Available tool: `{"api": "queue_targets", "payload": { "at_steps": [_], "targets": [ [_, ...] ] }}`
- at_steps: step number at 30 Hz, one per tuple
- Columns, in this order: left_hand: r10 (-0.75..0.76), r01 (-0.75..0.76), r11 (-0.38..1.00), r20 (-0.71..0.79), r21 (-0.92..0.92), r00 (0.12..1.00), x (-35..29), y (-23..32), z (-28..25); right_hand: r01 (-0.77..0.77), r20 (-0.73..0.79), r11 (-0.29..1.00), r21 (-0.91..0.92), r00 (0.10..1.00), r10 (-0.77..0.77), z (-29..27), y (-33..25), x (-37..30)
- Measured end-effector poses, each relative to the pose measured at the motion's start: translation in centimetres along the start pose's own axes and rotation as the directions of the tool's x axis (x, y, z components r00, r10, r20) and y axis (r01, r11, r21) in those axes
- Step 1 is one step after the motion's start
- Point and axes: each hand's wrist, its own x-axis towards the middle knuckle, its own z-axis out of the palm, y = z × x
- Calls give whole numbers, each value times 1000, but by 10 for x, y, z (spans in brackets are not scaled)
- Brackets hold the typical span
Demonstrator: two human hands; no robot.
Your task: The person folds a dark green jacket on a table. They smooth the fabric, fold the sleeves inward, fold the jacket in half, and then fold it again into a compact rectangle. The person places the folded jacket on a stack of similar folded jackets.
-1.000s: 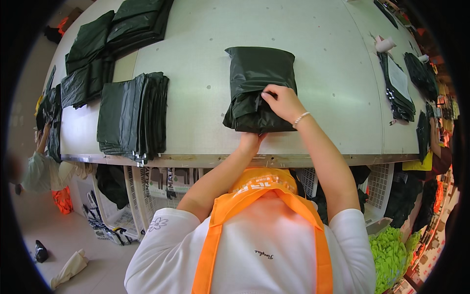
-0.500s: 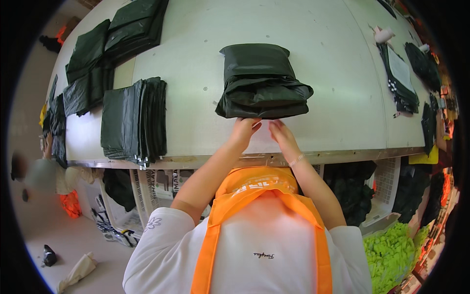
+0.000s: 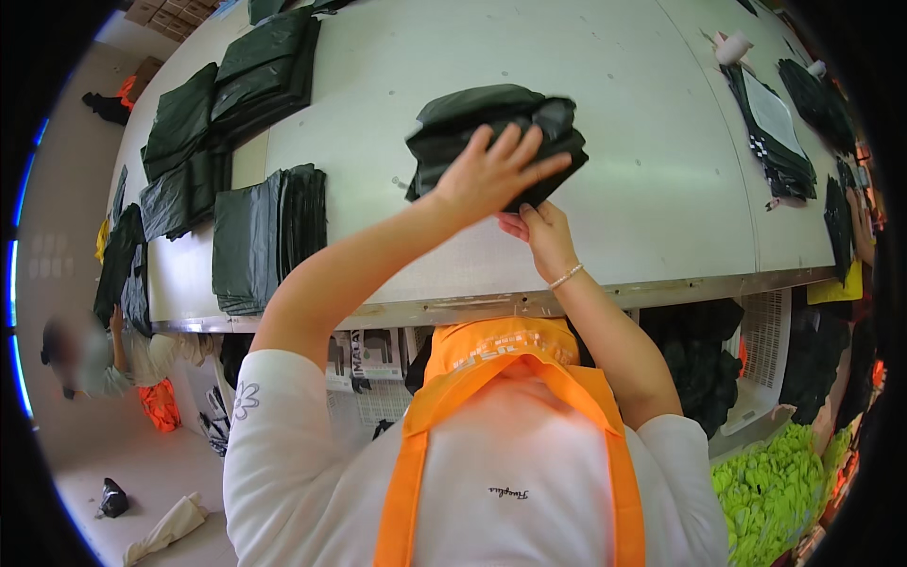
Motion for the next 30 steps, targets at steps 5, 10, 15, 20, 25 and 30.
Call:
{"api": "queue_targets", "payload": {
  "at_steps": [5,10,15,20,25,30],
  "targets": [
    [-68,68,998,74,0,995,10,12,7,7,10,997,-79,1000,-7,-13,-7,7],
    [-28,30,999,88,-26,996,6,21,9,-53,-29,994,-94,998,51,-24,-9,4],
    [-127,144,970,97,-197,987,27,17,9,421,-47,444,-791,682,-730,-27,-26,-1],
    [-46,170,836,242,-521,969,40,15,9,465,439,-79,-882,748,-498,-35,-54,5],
    [-92,220,798,248,-561,964,49,2,22,452,502,-221,-864,806,-314,-56,-27,30],
    [-61,205,826,278,-526,959,59,19,23,279,244,-386,-879,960,137,-53,-43,55]
  ]
}}
